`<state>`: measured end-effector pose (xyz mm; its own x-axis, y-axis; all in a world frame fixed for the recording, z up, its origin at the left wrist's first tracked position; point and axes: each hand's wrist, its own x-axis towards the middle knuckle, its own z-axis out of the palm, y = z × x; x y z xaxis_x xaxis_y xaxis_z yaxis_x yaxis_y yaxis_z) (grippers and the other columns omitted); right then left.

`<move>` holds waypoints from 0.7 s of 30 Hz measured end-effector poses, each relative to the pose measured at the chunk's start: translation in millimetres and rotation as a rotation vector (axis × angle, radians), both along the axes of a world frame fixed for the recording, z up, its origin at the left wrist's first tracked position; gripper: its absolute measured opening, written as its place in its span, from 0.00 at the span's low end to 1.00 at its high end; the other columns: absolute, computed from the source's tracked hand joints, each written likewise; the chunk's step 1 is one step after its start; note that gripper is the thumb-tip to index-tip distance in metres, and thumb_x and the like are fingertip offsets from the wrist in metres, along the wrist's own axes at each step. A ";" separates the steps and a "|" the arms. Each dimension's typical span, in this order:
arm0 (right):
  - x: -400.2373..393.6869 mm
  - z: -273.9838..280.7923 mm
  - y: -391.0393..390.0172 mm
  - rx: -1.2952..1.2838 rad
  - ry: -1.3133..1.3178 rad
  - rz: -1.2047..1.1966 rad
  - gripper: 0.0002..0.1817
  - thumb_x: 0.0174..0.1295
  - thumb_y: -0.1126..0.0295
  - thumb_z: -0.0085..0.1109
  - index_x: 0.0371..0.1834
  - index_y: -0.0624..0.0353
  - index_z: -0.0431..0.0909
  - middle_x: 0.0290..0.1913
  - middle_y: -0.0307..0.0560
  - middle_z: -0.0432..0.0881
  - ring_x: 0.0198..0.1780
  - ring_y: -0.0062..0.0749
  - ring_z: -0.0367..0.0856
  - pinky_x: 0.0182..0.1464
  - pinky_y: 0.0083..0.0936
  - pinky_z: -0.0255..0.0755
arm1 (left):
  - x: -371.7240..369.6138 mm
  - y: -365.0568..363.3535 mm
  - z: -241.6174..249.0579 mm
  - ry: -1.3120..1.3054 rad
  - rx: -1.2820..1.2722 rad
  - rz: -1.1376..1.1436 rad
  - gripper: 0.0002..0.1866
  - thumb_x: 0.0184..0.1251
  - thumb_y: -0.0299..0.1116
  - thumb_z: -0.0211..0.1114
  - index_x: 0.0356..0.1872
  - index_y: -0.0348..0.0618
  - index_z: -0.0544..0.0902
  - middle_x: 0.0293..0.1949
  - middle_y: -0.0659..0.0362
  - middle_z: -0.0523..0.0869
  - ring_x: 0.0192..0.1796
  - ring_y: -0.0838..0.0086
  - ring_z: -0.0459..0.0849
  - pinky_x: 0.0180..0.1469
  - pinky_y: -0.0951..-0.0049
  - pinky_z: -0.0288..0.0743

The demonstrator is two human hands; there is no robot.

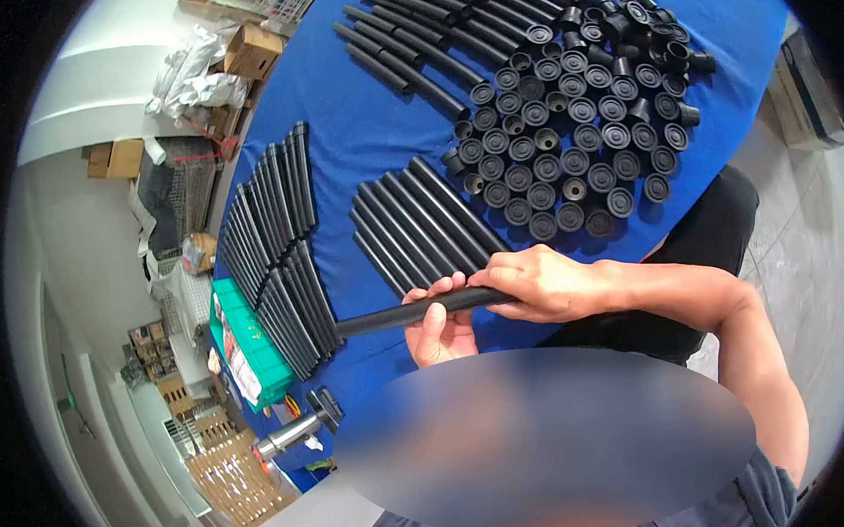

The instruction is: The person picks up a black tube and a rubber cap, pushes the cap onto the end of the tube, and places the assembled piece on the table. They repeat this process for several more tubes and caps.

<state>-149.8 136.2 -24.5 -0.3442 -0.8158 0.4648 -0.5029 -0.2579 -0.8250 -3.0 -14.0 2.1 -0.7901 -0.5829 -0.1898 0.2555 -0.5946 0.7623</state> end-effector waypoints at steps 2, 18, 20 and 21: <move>2.3 -5.6 0.2 0.022 0.097 -0.047 0.20 0.65 0.69 0.65 0.58 0.65 0.76 0.38 0.55 0.80 0.36 0.52 0.86 0.33 0.43 0.81 | -0.8 -0.9 -0.8 -0.038 0.027 0.001 0.12 0.73 0.25 0.66 0.54 0.42 0.81 0.54 0.46 0.88 0.61 0.51 0.86 0.63 0.47 0.85; -5.5 -6.7 0.2 -0.113 0.005 -0.055 0.23 0.65 0.65 0.69 0.58 0.65 0.76 0.41 0.53 0.81 0.37 0.51 0.85 0.37 0.41 0.81 | -7.3 5.4 -2.2 0.044 -0.045 -0.007 0.11 0.75 0.25 0.63 0.55 0.44 0.81 0.54 0.47 0.88 0.61 0.52 0.86 0.64 0.48 0.86; -3.4 -5.0 1.0 -0.064 0.039 -0.075 0.19 0.64 0.66 0.67 0.53 0.64 0.76 0.40 0.53 0.81 0.38 0.52 0.85 0.37 0.43 0.82 | -10.3 2.2 0.9 0.029 -0.015 -0.022 0.11 0.74 0.24 0.63 0.55 0.44 0.82 0.55 0.47 0.88 0.62 0.52 0.86 0.64 0.48 0.85; -2.1 -4.3 0.6 -0.040 0.053 -0.083 0.17 0.64 0.66 0.66 0.51 0.64 0.76 0.40 0.53 0.81 0.39 0.53 0.85 0.37 0.44 0.83 | -10.5 0.3 2.8 0.020 0.000 -0.028 0.12 0.74 0.24 0.64 0.55 0.44 0.82 0.55 0.47 0.88 0.62 0.52 0.86 0.64 0.48 0.85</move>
